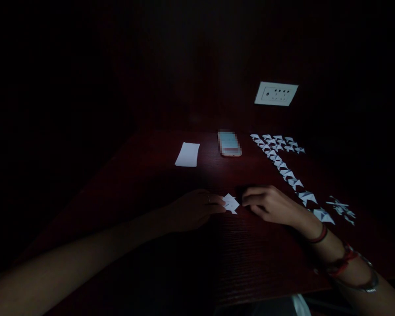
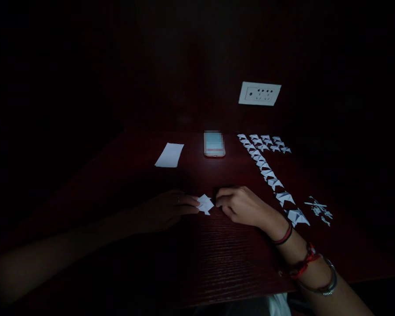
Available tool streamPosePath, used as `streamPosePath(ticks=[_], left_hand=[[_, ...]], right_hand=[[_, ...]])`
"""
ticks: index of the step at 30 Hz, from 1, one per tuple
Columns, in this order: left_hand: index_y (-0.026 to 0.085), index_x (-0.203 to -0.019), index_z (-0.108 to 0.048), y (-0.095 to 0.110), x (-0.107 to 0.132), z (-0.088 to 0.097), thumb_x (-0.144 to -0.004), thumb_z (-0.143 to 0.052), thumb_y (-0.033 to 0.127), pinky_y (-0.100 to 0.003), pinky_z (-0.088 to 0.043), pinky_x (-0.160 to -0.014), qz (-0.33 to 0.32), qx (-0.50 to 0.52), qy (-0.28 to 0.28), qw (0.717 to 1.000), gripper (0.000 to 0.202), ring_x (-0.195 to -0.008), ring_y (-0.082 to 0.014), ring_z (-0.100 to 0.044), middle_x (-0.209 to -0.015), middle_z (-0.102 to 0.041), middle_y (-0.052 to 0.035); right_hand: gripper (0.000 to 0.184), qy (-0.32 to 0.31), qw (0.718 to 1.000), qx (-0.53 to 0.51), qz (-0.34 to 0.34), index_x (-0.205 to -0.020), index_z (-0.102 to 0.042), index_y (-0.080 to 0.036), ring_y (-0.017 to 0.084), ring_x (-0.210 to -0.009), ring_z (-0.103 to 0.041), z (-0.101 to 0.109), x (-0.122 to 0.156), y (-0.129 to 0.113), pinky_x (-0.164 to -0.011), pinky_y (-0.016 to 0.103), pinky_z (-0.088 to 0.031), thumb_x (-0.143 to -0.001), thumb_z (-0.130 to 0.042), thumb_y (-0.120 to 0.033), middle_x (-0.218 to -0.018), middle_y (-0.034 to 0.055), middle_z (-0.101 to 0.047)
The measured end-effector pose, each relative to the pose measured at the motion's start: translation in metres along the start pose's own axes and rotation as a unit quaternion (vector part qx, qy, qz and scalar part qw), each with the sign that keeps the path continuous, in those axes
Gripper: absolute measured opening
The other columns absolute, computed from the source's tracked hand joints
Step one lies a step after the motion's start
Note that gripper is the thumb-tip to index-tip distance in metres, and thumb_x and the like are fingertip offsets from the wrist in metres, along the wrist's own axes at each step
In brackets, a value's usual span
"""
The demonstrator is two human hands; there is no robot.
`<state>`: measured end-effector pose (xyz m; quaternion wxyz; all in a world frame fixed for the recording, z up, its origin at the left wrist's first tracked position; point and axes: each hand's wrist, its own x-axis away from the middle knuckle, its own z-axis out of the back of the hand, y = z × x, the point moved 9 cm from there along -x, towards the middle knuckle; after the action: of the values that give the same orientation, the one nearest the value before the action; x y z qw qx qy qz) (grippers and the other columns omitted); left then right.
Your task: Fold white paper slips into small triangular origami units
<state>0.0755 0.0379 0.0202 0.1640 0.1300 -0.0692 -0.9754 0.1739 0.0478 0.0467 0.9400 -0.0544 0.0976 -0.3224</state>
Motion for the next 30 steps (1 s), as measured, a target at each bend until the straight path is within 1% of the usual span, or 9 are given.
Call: streamPosePath(ticks=[2, 5, 9, 14, 17, 21, 24, 26, 30], left_hand=[[0.021, -0.114, -0.041, 0.002, 0.000, 0.003, -0.081, -0.036, 0.009, -0.033, -0.029, -0.094, -0.006, 0.007, 0.012, 1.000, 0.036, -0.115, -0.0149, -0.037, -0.122, -0.045, -0.0024], [0.021, -0.117, -0.039, 0.004, 0.000, 0.005, -0.080, -0.036, 0.009, -0.035, -0.030, -0.094, -0.015, 0.002, 0.012, 1.000, 0.039, -0.117, -0.0163, -0.034, -0.123, -0.043, -0.0028], [0.026, -0.123, -0.033, 0.004, 0.002, 0.003, -0.077, -0.038, 0.006, -0.038, -0.028, -0.095, -0.024, -0.017, 0.010, 1.000, 0.050, -0.120, -0.0188, -0.029, -0.127, -0.040, -0.0007], [0.027, -0.121, -0.034, 0.001, 0.003, 0.000, -0.077, -0.038, 0.006, -0.037, -0.026, -0.097, -0.018, -0.009, 0.013, 1.000, 0.050, -0.121, -0.0181, -0.027, -0.127, -0.039, -0.0002], [0.026, -0.120, -0.037, 0.000, 0.002, 0.000, -0.076, -0.037, 0.004, -0.037, -0.026, -0.097, -0.011, 0.000, 0.013, 1.000, 0.049, -0.119, -0.0172, -0.030, -0.125, -0.041, -0.0004], [0.027, -0.119, -0.038, -0.001, 0.002, 0.001, -0.075, -0.037, 0.005, -0.038, -0.026, -0.096, -0.016, 0.018, 0.019, 1.000, 0.049, -0.120, -0.0173, -0.030, -0.126, -0.041, 0.0003], [0.028, -0.117, -0.040, -0.004, 0.002, 0.000, -0.075, -0.037, 0.006, -0.039, -0.024, -0.097, -0.011, 0.026, 0.014, 1.000, 0.047, -0.119, -0.0171, -0.030, -0.126, -0.041, 0.0011], [0.029, -0.116, -0.041, -0.006, 0.002, -0.001, -0.075, -0.036, 0.006, -0.040, -0.022, -0.097, 0.000, 0.027, 0.006, 1.000, 0.047, -0.119, -0.0165, -0.031, -0.126, -0.041, 0.0022], [0.028, -0.116, -0.040, -0.009, 0.001, -0.002, -0.074, -0.035, 0.005, -0.039, -0.020, -0.098, 0.009, 0.035, -0.002, 0.999, 0.048, -0.120, -0.0157, -0.029, -0.126, -0.041, 0.0035]], right_hand=[[0.026, 0.023, 0.999, -0.037, -0.008, -0.098, -0.060, -0.019, 0.011, -0.076, -0.056, 0.004, 0.000, 0.006, -0.071, 0.023, -0.044, -0.078, -0.045, -0.011, -0.092, 0.0026, -0.058], [0.028, 0.012, 0.997, -0.075, 0.008, -0.105, -0.057, -0.021, 0.011, -0.080, -0.056, 0.000, -0.002, 0.004, -0.073, 0.023, -0.044, -0.078, -0.051, -0.019, -0.096, 0.0031, -0.056], [0.026, -0.012, 0.996, -0.088, 0.027, -0.102, -0.059, -0.021, 0.012, -0.082, -0.055, -0.008, -0.005, -0.002, -0.075, 0.024, -0.044, -0.080, -0.049, -0.030, -0.098, 0.0035, -0.055], [0.026, -0.025, 0.995, -0.085, 0.036, -0.101, -0.059, -0.021, 0.011, -0.083, -0.055, -0.013, -0.006, -0.004, -0.076, 0.023, -0.044, -0.083, -0.043, -0.032, -0.101, 0.0028, -0.054], [0.027, -0.026, 0.997, -0.068, 0.041, -0.102, -0.058, -0.022, 0.011, -0.085, -0.055, -0.014, -0.005, -0.004, -0.076, 0.024, -0.044, -0.083, -0.044, -0.034, -0.103, 0.0023, -0.053], [0.027, -0.020, 0.998, -0.035, 0.053, -0.100, -0.059, -0.021, 0.012, -0.086, -0.054, -0.013, -0.005, -0.007, -0.077, 0.025, -0.044, -0.085, -0.040, -0.033, -0.100, 0.0024, -0.055], [0.028, -0.020, 0.997, -0.022, 0.069, -0.103, -0.057, -0.021, 0.012, -0.086, -0.054, -0.012, -0.005, -0.010, -0.076, 0.025, -0.044, -0.084, -0.040, -0.033, -0.100, 0.0024, -0.056], [0.028, -0.017, 0.997, 0.005, 0.075, -0.103, -0.057, -0.021, 0.013, -0.085, -0.054, -0.012, -0.005, -0.010, -0.076, 0.026, -0.043, -0.084, -0.040, -0.033, -0.099, 0.0030, -0.057], [0.027, 0.005, 0.992, 0.074, 0.100, -0.099, -0.059, -0.018, 0.015, -0.082, -0.053, -0.011, -0.004, -0.013, -0.075, 0.029, -0.042, -0.086, -0.037, -0.029, -0.091, 0.0050, -0.059]])
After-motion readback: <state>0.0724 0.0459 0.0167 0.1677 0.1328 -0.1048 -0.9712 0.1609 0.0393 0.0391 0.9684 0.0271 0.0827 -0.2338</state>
